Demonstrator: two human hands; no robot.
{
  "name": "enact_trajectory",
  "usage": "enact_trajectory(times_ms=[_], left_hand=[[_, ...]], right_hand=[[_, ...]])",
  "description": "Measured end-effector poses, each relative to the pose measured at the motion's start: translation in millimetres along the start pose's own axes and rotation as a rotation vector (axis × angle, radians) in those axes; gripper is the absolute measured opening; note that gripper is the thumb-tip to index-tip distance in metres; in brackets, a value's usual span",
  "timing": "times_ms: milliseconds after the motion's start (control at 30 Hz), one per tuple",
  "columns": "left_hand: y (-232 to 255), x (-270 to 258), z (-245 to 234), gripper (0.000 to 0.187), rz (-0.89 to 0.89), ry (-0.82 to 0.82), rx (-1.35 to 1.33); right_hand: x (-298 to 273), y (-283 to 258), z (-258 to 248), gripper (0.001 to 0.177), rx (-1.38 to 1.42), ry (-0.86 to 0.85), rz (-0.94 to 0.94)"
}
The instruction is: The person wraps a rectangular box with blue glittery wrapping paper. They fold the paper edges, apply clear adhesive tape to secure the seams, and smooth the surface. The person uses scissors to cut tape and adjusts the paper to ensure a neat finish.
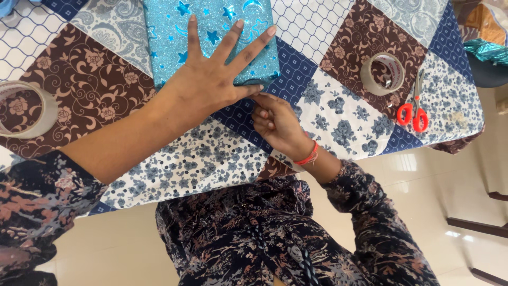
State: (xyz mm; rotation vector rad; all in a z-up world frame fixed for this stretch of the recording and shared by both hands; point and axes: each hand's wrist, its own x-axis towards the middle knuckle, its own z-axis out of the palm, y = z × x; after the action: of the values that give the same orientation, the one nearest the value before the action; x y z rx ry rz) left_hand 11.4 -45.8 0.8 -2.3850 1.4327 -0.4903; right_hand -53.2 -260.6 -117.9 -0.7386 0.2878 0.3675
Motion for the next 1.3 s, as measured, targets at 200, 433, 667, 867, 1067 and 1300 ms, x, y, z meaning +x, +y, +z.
enact_trajectory(times_ms=[200, 433, 667, 867, 1067, 1300], left_hand=[[-0.1, -0.8, 4.2, 0.074, 0.006, 0.02, 0.002], [-2.8, -0.9, 13.9, 0.054, 0.055, 0.125, -0.057], [-2.8, 0.2, 13.9, 0.024, 0.063, 0.058, 0.002], [-1.4, 0.2, 7.7, 0.022, 0.036, 0.069, 0.015], [-3.0, 2.0, 5.3, 0.016, 0.059, 0.0, 0.04], [-4.0, 2.9, -2.5, 0.077, 0.046, 0.013, -0.044]], right_hand=[[-1.1, 9.9, 6.9, 0.011, 0.233, 0.034, 0.073], [-2.6, 15.4, 14.2, 0.013, 0.451, -0.088, 0.12], [-1.2, 12.6, 13.9, 0.01, 0.258, -0.113, 0.085], [-2.0, 10.0, 13.8, 0.008, 0.168, -0.066, 0.043], [-9.3, 15.0, 17.3, 0.005, 0.121, -0.074, 0.056], [-39.2, -36.0, -6.1, 0.012, -0.409, -0.143, -0.103]])
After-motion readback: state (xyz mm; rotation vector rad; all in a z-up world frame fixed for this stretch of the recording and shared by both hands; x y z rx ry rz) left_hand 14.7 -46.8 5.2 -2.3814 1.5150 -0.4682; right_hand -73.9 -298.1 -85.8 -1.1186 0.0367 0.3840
